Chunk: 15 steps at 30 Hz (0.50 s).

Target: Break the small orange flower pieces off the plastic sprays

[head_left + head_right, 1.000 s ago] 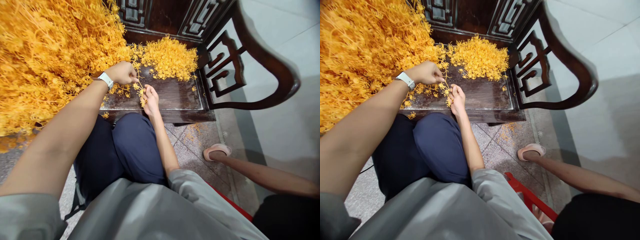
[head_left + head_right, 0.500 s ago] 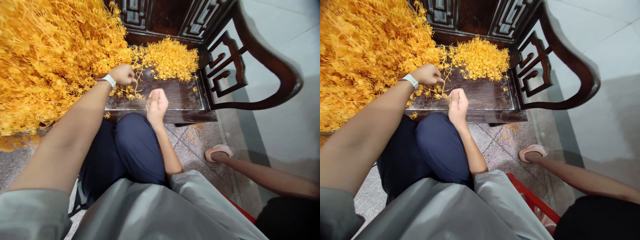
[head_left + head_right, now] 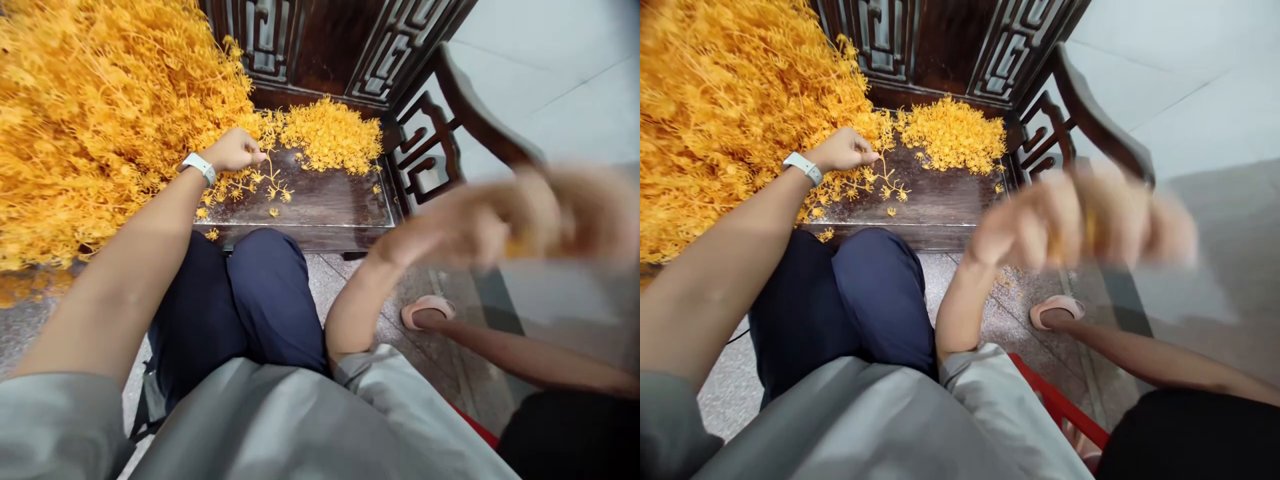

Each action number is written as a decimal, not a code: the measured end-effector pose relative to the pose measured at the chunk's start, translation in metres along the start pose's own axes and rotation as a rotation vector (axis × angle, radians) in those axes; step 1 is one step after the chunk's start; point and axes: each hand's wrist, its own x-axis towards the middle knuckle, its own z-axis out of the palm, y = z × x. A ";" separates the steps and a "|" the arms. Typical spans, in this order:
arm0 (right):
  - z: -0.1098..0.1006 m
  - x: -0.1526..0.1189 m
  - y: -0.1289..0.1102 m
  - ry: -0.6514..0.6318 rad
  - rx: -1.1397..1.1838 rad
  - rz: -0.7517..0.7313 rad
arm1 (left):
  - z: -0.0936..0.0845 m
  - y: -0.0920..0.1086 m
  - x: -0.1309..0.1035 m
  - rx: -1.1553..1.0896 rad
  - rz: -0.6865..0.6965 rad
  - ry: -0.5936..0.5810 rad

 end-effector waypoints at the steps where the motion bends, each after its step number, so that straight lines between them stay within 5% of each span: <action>1: 0.004 0.007 0.007 0.009 0.009 -0.006 | 0.000 0.002 -0.001 -0.010 0.002 0.009; 3: 0.008 0.022 0.019 0.047 0.046 -0.029 | -0.001 0.005 -0.003 -0.029 0.000 0.030; 8: 0.014 0.070 0.044 0.374 0.464 -0.037 | -0.002 0.013 -0.004 -0.085 0.031 0.053; 10: 0.017 0.078 0.046 0.383 0.489 0.011 | -0.002 0.014 -0.003 -0.090 0.039 0.088; 12: 0.020 0.072 0.038 0.229 0.481 0.006 | -0.001 0.014 -0.003 -0.087 0.037 0.112; 15: 0.020 0.048 0.012 -0.222 0.494 -0.227 | -0.003 0.013 -0.003 -0.090 0.036 0.098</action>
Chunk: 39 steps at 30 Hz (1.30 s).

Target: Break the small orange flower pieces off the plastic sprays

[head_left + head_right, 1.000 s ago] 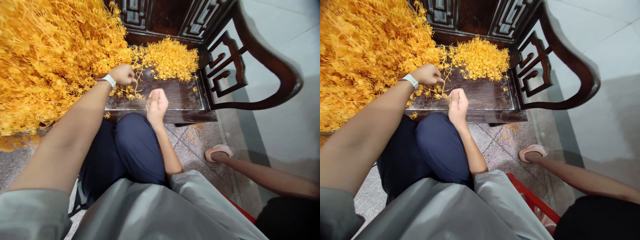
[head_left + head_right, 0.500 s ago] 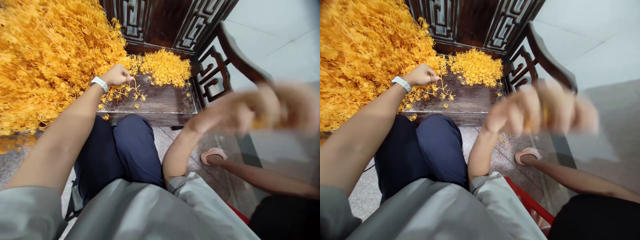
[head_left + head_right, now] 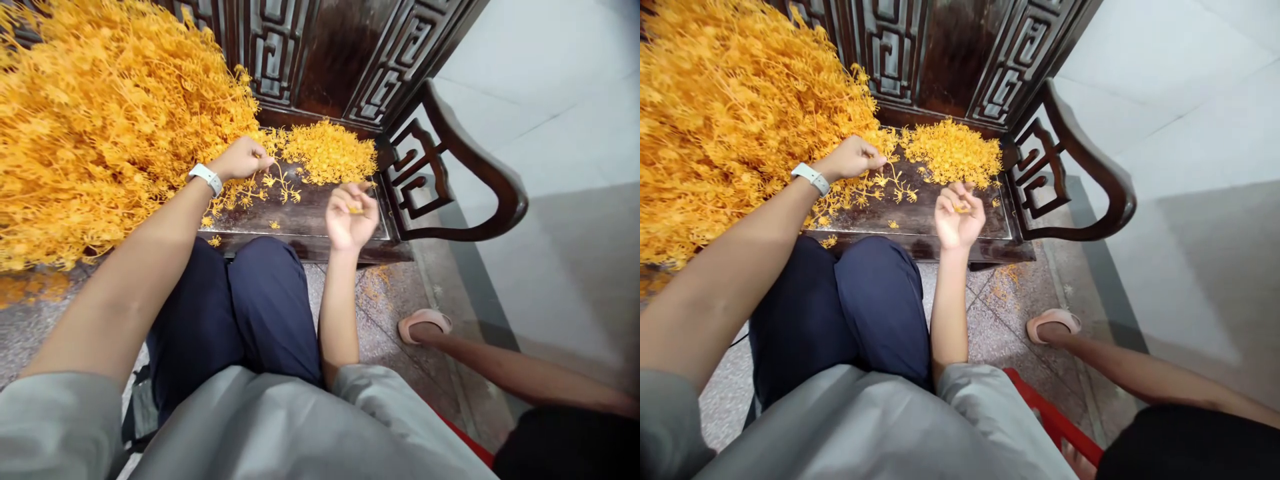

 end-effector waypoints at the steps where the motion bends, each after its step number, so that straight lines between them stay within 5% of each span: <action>1: 0.003 -0.004 -0.010 -0.188 0.003 -0.074 | 0.000 0.000 0.000 -0.003 -0.005 -0.004; 4: -0.006 -0.002 -0.030 -0.548 -0.198 -0.040 | 0.000 -0.001 0.000 0.002 -0.020 -0.004; 6: -0.021 0.008 -0.028 -0.408 -0.450 0.227 | 0.001 -0.002 0.001 0.013 -0.017 -0.009; 8: -0.037 0.019 -0.015 -0.073 -0.583 0.426 | 0.003 -0.002 0.003 0.019 -0.007 -0.010; 10: -0.048 0.023 0.006 0.173 -0.516 0.416 | 0.004 -0.001 0.004 0.013 -0.009 -0.005; 14: -0.053 0.012 0.041 0.351 -0.317 0.269 | 0.003 0.005 0.005 -0.016 -0.019 -0.018; 22: -0.018 0.007 0.072 0.354 -0.112 0.434 | 0.014 0.029 0.005 -0.062 0.035 0.087; 31: 0.003 0.011 0.079 0.127 -0.104 0.274 | 0.041 0.044 0.013 -0.009 -0.021 0.154; 39: 0.001 0.017 0.054 0.346 0.262 0.184 | 0.048 0.050 0.010 -0.005 -0.017 0.039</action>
